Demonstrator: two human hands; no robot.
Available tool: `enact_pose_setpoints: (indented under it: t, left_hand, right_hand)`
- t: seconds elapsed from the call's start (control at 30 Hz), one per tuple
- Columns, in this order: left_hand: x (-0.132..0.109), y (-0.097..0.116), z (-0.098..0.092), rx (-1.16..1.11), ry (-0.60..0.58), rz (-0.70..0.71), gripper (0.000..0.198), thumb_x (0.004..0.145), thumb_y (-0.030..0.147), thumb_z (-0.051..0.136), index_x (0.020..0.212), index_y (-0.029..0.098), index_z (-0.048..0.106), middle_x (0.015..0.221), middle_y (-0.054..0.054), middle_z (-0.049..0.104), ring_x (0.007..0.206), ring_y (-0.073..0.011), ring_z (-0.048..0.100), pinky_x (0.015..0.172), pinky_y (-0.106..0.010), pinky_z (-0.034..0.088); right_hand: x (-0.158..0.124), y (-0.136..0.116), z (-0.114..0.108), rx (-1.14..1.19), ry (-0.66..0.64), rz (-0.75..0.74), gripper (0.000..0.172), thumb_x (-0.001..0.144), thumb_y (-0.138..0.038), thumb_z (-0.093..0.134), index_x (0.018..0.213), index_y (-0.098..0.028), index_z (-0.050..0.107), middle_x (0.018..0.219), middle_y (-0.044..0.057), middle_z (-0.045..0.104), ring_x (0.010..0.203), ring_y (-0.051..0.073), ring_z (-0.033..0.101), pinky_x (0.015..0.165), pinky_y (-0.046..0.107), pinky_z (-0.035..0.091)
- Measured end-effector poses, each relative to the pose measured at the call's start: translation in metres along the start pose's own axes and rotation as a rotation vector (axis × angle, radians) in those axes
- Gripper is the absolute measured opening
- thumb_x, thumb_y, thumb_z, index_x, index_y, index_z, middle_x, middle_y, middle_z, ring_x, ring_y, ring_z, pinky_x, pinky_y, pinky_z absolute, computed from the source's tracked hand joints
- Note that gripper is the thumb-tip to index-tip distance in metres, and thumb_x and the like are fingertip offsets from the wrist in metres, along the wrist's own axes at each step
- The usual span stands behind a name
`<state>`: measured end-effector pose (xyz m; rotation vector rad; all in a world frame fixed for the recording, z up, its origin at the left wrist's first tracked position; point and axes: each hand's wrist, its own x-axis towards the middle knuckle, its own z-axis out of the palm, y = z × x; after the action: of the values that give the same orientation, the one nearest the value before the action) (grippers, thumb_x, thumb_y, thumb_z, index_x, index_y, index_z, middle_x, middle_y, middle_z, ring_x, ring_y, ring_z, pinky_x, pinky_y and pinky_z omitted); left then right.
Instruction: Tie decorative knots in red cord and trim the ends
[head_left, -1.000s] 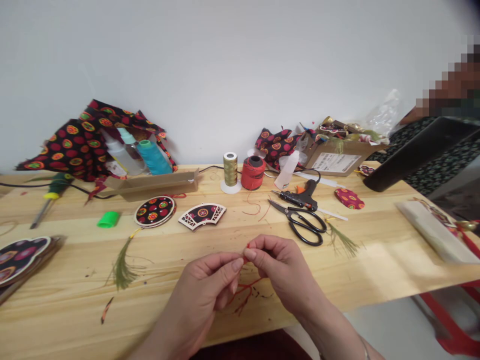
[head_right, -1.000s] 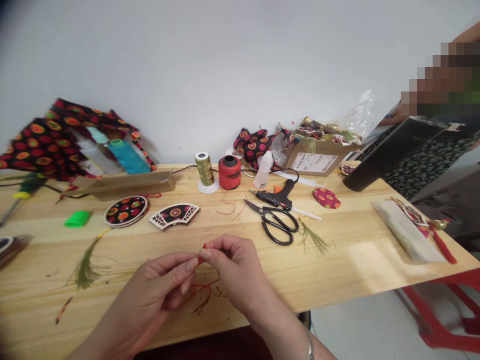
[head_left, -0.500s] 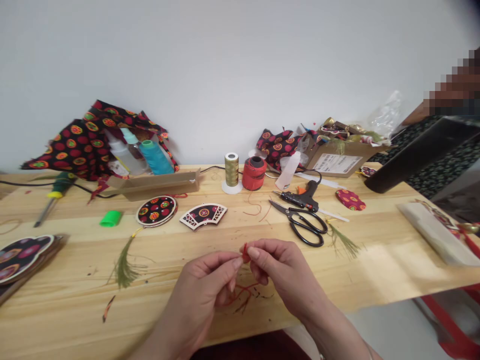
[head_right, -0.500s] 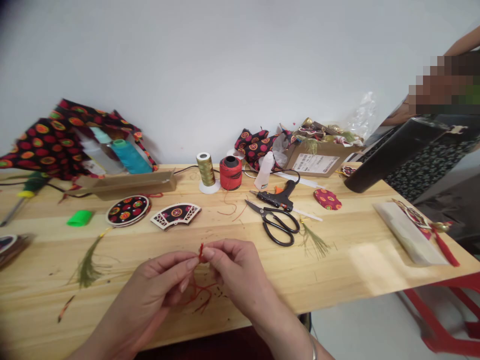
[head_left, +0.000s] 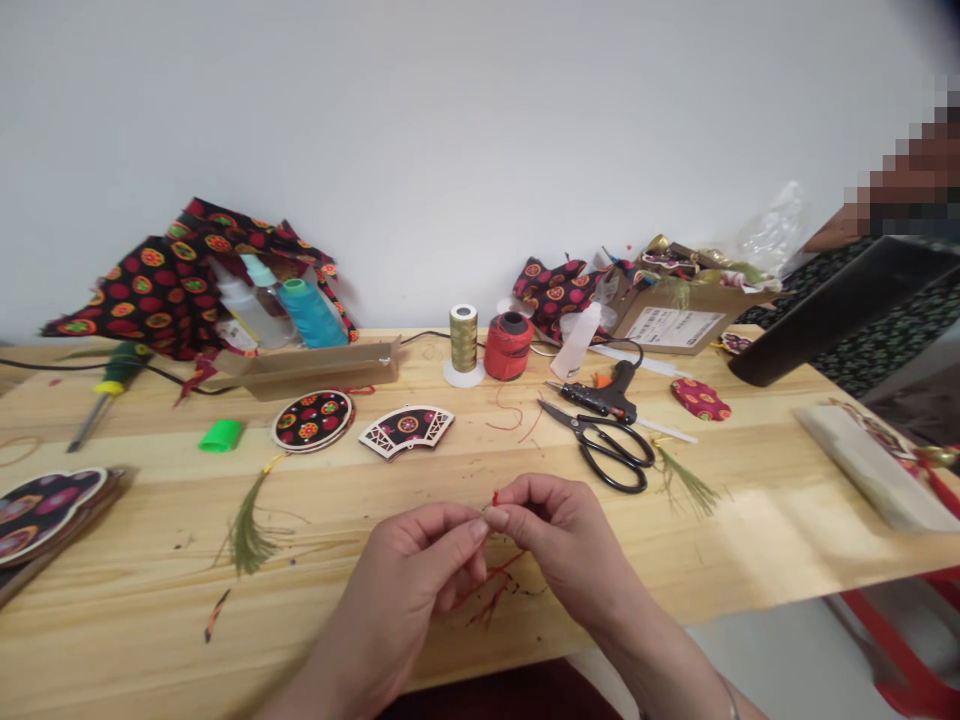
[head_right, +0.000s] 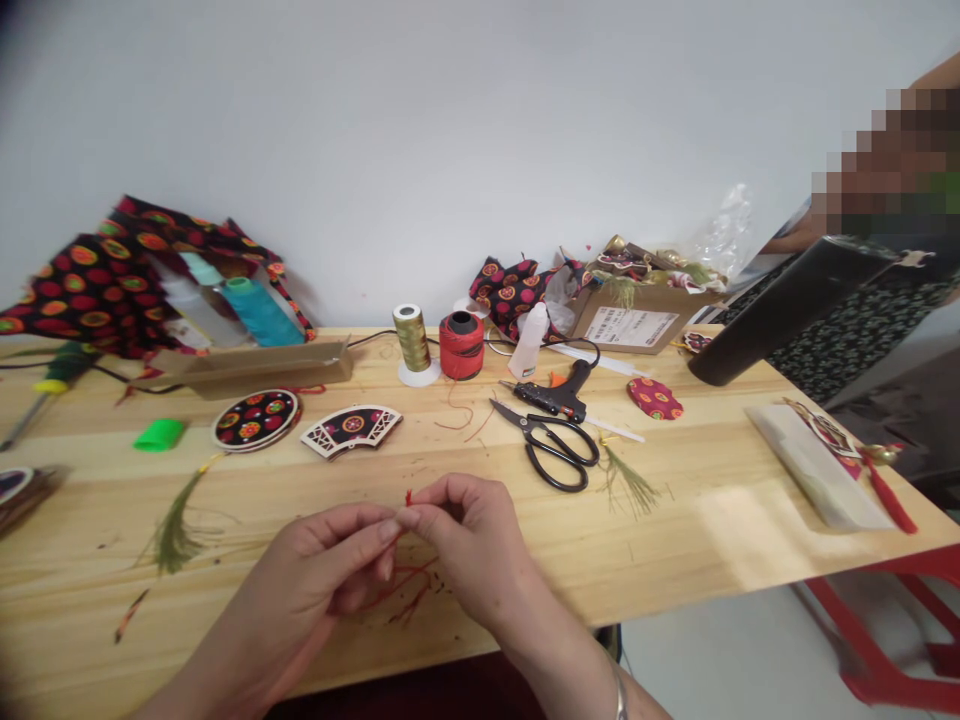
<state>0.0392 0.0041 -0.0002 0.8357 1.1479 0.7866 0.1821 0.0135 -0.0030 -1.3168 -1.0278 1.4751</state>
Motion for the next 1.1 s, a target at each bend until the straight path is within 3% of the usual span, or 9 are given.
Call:
enact_pose_setpoints:
  t: [0.17, 0.23, 0.3, 0.4, 0.53, 0.63, 0.77, 0.93, 1.1]
  left_hand:
    - [-0.001, 0.01, -0.003, 0.177, 0.069, -0.011, 0.021, 0.071, 0.034, 0.064, 0.086, 0.02, 0.071, 0.049, 0.005, 0.054, 0.043, -0.0075, 0.036, 0.041, -0.018, 0.026]
    - [-0.001, 0.013, -0.005, 0.262, 0.109, 0.029, 0.018, 0.07, 0.033, 0.065, 0.083, 0.022, 0.072, 0.073, 0.0, 0.067, 0.059, -0.0125, 0.052, 0.047, -0.02, 0.035]
    - [0.0, 0.017, -0.007, 0.322, 0.126, 0.093, 0.012, 0.07, 0.031, 0.065, 0.073, 0.022, 0.072, 0.105, -0.003, 0.067, 0.087, -0.0185, 0.058, 0.063, -0.023, 0.042]
    - [-0.002, 0.02, -0.007, 0.328, 0.116, 0.111, 0.014, 0.072, 0.031, 0.063, 0.064, 0.021, 0.07, 0.115, -0.004, 0.063, 0.099, -0.0223, 0.057, 0.071, -0.025, 0.043]
    - [-0.003, 0.017, -0.006, 0.226, -0.017, 0.013, 0.02, 0.071, 0.033, 0.064, 0.058, 0.018, 0.065, 0.097, -0.007, 0.069, 0.069, -0.0175, 0.06, 0.045, -0.021, 0.033]
    - [-0.002, 0.011, -0.005, 0.132, -0.14, -0.05, 0.022, 0.072, 0.033, 0.064, 0.058, 0.017, 0.062, 0.057, -0.001, 0.063, 0.044, -0.0084, 0.044, 0.041, -0.019, 0.025]
    - [0.0, 0.007, -0.003, 0.099, -0.236, -0.025, 0.017, 0.075, 0.03, 0.062, 0.065, 0.016, 0.063, 0.053, 0.003, 0.059, 0.042, -0.0057, 0.037, 0.044, -0.019, 0.026]
    - [-0.001, 0.007, 0.0, 0.232, -0.187, 0.034, 0.016, 0.074, 0.028, 0.061, 0.062, 0.017, 0.064, 0.052, 0.004, 0.053, 0.042, -0.0072, 0.038, 0.043, -0.02, 0.028]
    - [-0.001, 0.003, 0.0, 0.476, -0.072, 0.291, 0.015, 0.074, 0.025, 0.059, 0.065, 0.02, 0.069, 0.061, 0.001, 0.055, 0.057, -0.0134, 0.049, 0.055, -0.024, 0.038]
  right_hand:
    - [0.0, -0.004, -0.004, -0.155, -0.021, -0.061, 0.012, 0.071, -0.02, 0.062, 0.061, -0.014, 0.059, 0.056, -0.004, 0.053, 0.055, 0.009, 0.043, 0.054, 0.02, 0.035]
    - [0.0, -0.005, -0.006, -0.225, -0.007, -0.096, 0.013, 0.073, -0.02, 0.06, 0.062, -0.014, 0.058, 0.057, -0.004, 0.053, 0.056, 0.009, 0.043, 0.055, 0.02, 0.035]
    - [0.001, -0.004, -0.007, -0.303, 0.016, -0.154, 0.013, 0.075, -0.021, 0.058, 0.063, -0.015, 0.058, 0.058, -0.004, 0.053, 0.057, 0.009, 0.044, 0.056, 0.021, 0.036]
    - [0.001, -0.001, -0.009, -0.413, 0.064, -0.264, 0.013, 0.077, -0.02, 0.057, 0.065, -0.017, 0.059, 0.06, -0.003, 0.056, 0.058, 0.01, 0.047, 0.058, 0.021, 0.037]
    - [0.0, -0.001, -0.007, -0.443, 0.107, -0.317, 0.012, 0.078, -0.019, 0.055, 0.067, -0.017, 0.059, 0.063, -0.002, 0.059, 0.06, 0.011, 0.051, 0.058, 0.021, 0.039]
    - [-0.002, -0.003, -0.004, -0.391, 0.098, -0.279, 0.011, 0.076, -0.018, 0.056, 0.066, -0.017, 0.059, 0.063, -0.002, 0.06, 0.059, 0.011, 0.052, 0.058, 0.021, 0.04]
    - [-0.003, -0.006, -0.002, -0.258, 0.045, -0.18, 0.01, 0.074, -0.017, 0.056, 0.064, -0.017, 0.058, 0.056, -0.004, 0.057, 0.054, 0.01, 0.049, 0.054, 0.02, 0.039]
    - [-0.001, -0.009, -0.002, -0.119, 0.02, -0.083, 0.01, 0.069, -0.015, 0.061, 0.06, -0.016, 0.058, 0.053, -0.004, 0.057, 0.05, 0.008, 0.046, 0.049, 0.019, 0.035]
    - [-0.001, -0.007, -0.002, 0.119, -0.054, 0.009, 0.015, 0.072, -0.022, 0.062, 0.061, -0.015, 0.055, 0.054, -0.002, 0.058, 0.043, 0.005, 0.036, 0.042, 0.018, 0.027]
